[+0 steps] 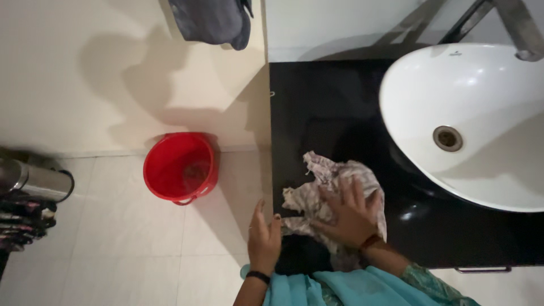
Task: The person rinses a yellow cloth under running water in a white sink, then uses a patterned cloth to wipe the sink basin and the surrounding black countertop. The person repeatedly wipes the countertop surface with the cloth.
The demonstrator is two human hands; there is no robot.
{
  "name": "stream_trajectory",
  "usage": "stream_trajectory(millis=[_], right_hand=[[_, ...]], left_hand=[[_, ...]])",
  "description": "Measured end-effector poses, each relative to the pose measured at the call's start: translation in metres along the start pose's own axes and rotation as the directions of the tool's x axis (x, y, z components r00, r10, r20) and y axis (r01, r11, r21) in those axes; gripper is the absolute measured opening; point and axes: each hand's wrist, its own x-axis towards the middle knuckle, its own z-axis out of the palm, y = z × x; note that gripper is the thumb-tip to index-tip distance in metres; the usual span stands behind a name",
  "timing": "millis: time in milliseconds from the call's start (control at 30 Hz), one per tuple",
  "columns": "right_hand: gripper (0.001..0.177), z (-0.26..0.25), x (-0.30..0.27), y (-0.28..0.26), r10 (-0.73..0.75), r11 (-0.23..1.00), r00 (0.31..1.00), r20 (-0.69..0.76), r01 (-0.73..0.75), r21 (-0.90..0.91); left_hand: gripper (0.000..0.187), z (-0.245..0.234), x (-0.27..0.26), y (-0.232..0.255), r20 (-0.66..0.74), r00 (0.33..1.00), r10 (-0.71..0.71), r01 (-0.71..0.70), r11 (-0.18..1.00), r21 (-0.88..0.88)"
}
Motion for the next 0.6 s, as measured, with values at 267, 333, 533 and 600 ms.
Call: stream_trajectory(millis=[267,333,533,600], right_hand=[[0.096,0.007,0.102,0.021,0.245,0.946,0.931,-0.269,-0.169,0.278],[0.098,0.0,0.135,0.021,0.317,0.911,0.916,-0.245,-0.223,0.347],[0.103,-0.045,0.233,0.019,0.466,0.823,0.806,-0.366,-0.242,0.514],[0.102,-0.073,0.27,0.013,0.524,0.783,0.77,-0.363,-0.269,0.56]], left_hand=[[0.064,0.028,0.02,-0.021,0.241,0.955,-0.172,0.231,0.941,-0.247],[0.064,0.032,0.026,-0.026,0.248,0.963,-0.107,0.18,0.939,-0.293],[0.064,0.042,0.049,-0.017,0.269,0.954,-0.134,0.22,0.922,-0.32],[0.067,0.037,0.054,-0.008,0.275,0.952,-0.138,0.223,0.925,-0.309]])
